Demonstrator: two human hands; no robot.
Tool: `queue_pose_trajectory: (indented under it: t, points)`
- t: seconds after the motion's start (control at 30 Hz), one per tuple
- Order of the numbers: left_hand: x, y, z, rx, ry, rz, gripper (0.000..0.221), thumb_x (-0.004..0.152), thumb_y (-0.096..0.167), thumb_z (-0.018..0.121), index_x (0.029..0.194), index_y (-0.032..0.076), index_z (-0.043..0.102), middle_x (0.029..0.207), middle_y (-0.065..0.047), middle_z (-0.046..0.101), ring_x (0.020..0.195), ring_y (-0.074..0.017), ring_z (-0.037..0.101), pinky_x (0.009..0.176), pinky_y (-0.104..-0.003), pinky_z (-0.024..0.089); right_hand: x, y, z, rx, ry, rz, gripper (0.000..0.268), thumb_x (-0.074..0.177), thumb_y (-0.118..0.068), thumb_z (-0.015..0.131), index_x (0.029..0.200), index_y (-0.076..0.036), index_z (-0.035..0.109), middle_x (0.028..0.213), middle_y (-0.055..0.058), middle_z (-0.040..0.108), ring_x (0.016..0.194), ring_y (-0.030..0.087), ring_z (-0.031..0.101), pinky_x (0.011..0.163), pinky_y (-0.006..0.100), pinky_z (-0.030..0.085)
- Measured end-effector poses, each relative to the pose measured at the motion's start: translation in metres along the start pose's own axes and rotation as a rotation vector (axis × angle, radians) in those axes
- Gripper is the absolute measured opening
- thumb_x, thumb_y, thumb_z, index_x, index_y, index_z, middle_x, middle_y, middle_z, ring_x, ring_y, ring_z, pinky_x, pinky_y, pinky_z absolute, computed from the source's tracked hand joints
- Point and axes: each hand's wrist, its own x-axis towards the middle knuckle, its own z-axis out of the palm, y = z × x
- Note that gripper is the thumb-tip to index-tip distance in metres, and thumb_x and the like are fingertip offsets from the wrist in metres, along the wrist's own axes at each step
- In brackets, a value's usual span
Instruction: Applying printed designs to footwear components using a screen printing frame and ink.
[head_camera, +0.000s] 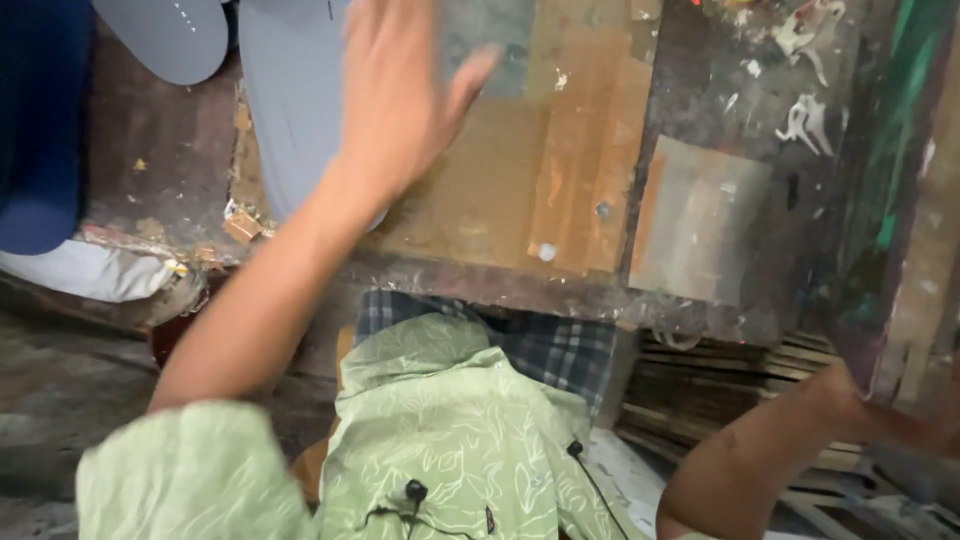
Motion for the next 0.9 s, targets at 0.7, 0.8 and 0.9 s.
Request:
queue_pose_trajectory:
  t: [0.7, 0.8, 0.9]
  points:
    - [-0.058, 0.098, 0.155, -0.019, -0.552, 0.385, 0.091, 0.098, 0.067, 0.041, 0.158, -0.001, 0.036, 0.168, -0.018, 0.026, 0.156, -0.0338, 0.021, 0.125, -0.061, 0.007, -0.007, -0.024, 0.006, 0.403, 0.343, 0.804, 0.034, 0.111, -0.001, 0.067, 0.079, -0.001, 0.055, 0.073, 0.008, 0.059, 0.062, 0.015, 0.046, 0.052, 0.035, 0.039]
    - [-0.080, 0.104, 0.130, 0.003, -0.608, 0.468, 0.098, 0.093, 0.072, 0.041, 0.155, -0.004, 0.035, 0.165, -0.021, 0.026, 0.153, -0.0353, 0.019, 0.121, -0.060, 0.006, 0.001, -0.022, 0.003, 0.552, 0.483, 0.791, 0.038, 0.102, 0.005, 0.073, 0.080, -0.006, 0.044, 0.079, 0.006, 0.054, 0.066, 0.015, 0.045, 0.060, 0.037, 0.038]
    - [-0.106, 0.105, 0.111, -0.046, -0.651, 0.538, 0.098, 0.093, 0.073, 0.040, 0.152, -0.005, 0.037, 0.163, -0.022, 0.031, 0.154, -0.0326, 0.023, 0.123, -0.056, 0.010, 0.019, -0.027, 0.002, 0.581, 0.332, 0.794, 0.022, 0.102, 0.004, 0.068, 0.092, -0.002, 0.050, 0.089, 0.012, 0.060, 0.061, 0.011, 0.048, 0.056, 0.034, 0.038]
